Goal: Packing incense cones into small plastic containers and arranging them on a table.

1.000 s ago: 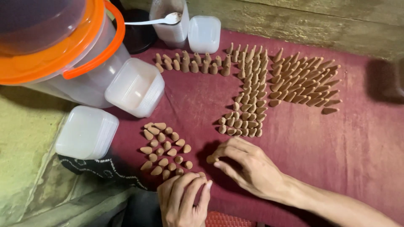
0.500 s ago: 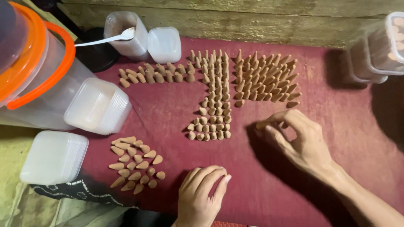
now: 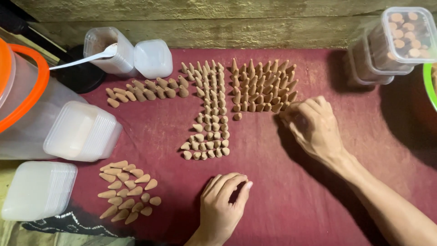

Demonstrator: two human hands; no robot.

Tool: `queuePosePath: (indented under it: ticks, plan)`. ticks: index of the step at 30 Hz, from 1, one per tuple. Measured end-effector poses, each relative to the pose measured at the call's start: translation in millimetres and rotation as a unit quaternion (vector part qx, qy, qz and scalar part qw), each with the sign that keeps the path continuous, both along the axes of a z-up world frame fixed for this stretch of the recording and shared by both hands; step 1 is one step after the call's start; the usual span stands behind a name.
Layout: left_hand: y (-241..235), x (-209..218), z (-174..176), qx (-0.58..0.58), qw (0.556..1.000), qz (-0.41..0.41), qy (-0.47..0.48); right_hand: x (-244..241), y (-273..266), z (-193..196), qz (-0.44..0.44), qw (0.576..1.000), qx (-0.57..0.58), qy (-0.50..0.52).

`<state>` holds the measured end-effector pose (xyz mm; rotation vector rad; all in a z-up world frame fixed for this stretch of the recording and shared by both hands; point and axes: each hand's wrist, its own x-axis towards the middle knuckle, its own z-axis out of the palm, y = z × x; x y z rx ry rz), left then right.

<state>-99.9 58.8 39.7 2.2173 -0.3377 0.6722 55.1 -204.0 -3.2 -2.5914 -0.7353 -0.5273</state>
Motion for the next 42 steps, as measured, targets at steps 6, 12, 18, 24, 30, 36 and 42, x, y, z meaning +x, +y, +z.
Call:
queuePosePath:
  ticks: [6,12,18,24,30,36,42]
  plan:
    - [0,-1,2,-0.001,1.000,0.000,0.015,-2,7,13,-0.013,1.000,0.019,-0.011]
    - [0,-2,0,-0.022,0.999,0.000,0.044,-3,8,16,-0.004,0.999,0.036,-0.013]
    - [0,-2,-1,-0.017,0.998,-0.002,0.065,-6,11,16,-0.011,0.998,0.043,-0.041]
    - [-4,3,1,-0.061,0.994,-0.007,0.092,-33,28,39,0.016,0.996,0.061,-0.065]
    - [-16,25,10,-0.069,0.996,-0.006,0.047,-75,67,99,0.148,0.959,0.196,0.142]
    - [-24,39,12,-0.055,0.998,-0.004,0.008,-81,75,91,0.123,0.956,0.205,0.170]
    - [-24,42,6,-0.063,0.998,0.004,0.022,-73,76,79,0.114,0.966,0.171,0.158]
